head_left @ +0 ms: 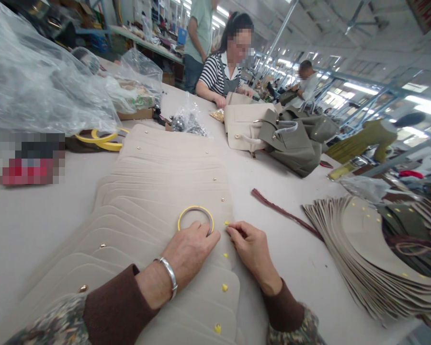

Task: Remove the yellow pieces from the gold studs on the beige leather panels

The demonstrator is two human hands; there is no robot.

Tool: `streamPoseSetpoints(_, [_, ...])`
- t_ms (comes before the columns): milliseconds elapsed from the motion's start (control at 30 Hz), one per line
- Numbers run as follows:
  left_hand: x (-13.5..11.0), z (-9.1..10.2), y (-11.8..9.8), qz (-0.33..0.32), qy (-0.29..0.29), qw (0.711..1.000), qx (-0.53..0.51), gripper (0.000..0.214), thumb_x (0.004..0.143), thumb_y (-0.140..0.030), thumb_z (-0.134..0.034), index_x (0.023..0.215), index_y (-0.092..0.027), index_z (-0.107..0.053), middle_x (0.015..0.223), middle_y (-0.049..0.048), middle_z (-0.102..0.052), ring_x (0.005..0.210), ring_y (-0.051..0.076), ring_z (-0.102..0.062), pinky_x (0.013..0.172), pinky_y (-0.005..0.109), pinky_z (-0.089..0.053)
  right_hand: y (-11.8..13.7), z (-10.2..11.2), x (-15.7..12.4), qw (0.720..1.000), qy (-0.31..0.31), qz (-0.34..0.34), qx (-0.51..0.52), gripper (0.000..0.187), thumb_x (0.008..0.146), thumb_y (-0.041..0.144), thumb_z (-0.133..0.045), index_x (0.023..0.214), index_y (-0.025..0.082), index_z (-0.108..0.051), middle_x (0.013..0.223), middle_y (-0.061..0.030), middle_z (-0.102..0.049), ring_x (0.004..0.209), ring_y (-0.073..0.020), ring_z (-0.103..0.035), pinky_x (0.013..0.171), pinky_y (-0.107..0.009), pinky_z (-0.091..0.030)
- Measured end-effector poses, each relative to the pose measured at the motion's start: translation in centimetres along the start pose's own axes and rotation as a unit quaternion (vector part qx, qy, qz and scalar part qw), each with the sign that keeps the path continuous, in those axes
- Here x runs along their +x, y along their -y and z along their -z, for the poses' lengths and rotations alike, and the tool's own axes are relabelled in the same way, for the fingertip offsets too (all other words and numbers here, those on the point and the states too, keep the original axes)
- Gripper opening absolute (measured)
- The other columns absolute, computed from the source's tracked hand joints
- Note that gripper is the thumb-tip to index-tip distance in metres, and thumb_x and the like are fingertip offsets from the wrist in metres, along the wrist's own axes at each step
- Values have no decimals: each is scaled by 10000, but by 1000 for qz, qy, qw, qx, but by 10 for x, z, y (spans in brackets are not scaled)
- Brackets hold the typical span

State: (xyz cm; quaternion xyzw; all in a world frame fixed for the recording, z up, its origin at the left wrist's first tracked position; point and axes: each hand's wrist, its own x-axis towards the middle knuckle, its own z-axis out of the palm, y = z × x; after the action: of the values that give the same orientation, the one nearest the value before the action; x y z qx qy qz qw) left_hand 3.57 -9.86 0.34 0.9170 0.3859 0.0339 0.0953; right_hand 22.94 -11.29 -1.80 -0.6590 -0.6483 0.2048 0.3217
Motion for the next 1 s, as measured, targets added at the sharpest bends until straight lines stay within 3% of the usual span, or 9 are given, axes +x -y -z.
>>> streamPoseSetpoints(133, [0, -1, -2, -3, -5, 1000, 0, 181, 920, -91, -406, 959, -190, -552, 920, 58, -604, 877, 232, -571, 698, 350, -534, 5, -6, 5, 996, -33, 61, -60, 152, 854, 206, -583, 800, 195, -725, 781, -45, -741, 702, -180, -670, 691, -274, -486])
streamPoseSetpoints(300, [1, 4, 7, -1, -24, 1000, 2, 151, 929, -117, -427, 932, -195, -557, 899, 41, -617, 845, 209, -575, 669, 306, -505, 9, -9, 14, 991, -24, 93, -96, 152, 876, 184, -581, 787, 188, -704, 730, -24, -707, 664, -159, -641, 672, -255, -460])
streamPoseSetpoints(433, [2, 17, 26, 81, -80, 993, 34, 153, 937, -133, -421, 933, -187, -564, 902, 53, -636, 908, 238, -578, 719, 340, -500, 5, -3, 11, 971, 13, 173, -167, 201, 933, 210, -524, 827, 167, -690, 734, -43, -656, 678, -161, -621, 665, -251, -447])
streamPoseSetpoints(567, [1, 23, 36, 113, -79, 989, 48, 171, 924, -98, -421, 943, -181, -569, 906, 57, -650, 939, 250, -589, 720, 345, -505, 3, 10, 0, 935, 79, 238, -251, 260, 981, 227, -437, 937, 161, -685, 786, -68, -633, 678, -166, -604, 634, -252, -440])
streamPoseSetpoints(700, [0, 22, 31, 97, -79, 991, 43, 176, 919, -90, -427, 947, -186, -571, 899, 49, -654, 922, 247, -601, 720, 349, -515, 5, 22, -7, 942, 129, 223, -213, 212, 964, 217, -472, 978, 180, -681, 771, -47, -620, 666, -159, -593, 632, -252, -440])
streamPoseSetpoints(867, [0, 19, 27, 95, -89, 990, 52, 168, 904, -80, -450, 920, -187, -579, 885, 52, -663, 906, 255, -612, 720, 364, -531, 16, 25, -11, 969, 162, 157, -97, 130, 879, 138, -587, 843, 196, -698, 778, -20, -678, 725, -144, -626, 690, -239, -455])
streamPoseSetpoints(1000, [-1, 12, 31, 84, -128, 987, 58, 160, 889, -72, -477, 907, -185, -588, 854, 48, -674, 884, 255, -630, 701, 364, -546, 22, 27, -12, 966, 224, 121, -35, 140, 840, 131, -617, 787, 202, -725, 734, -1, -705, 664, -135, -630, 645, -235, -459])
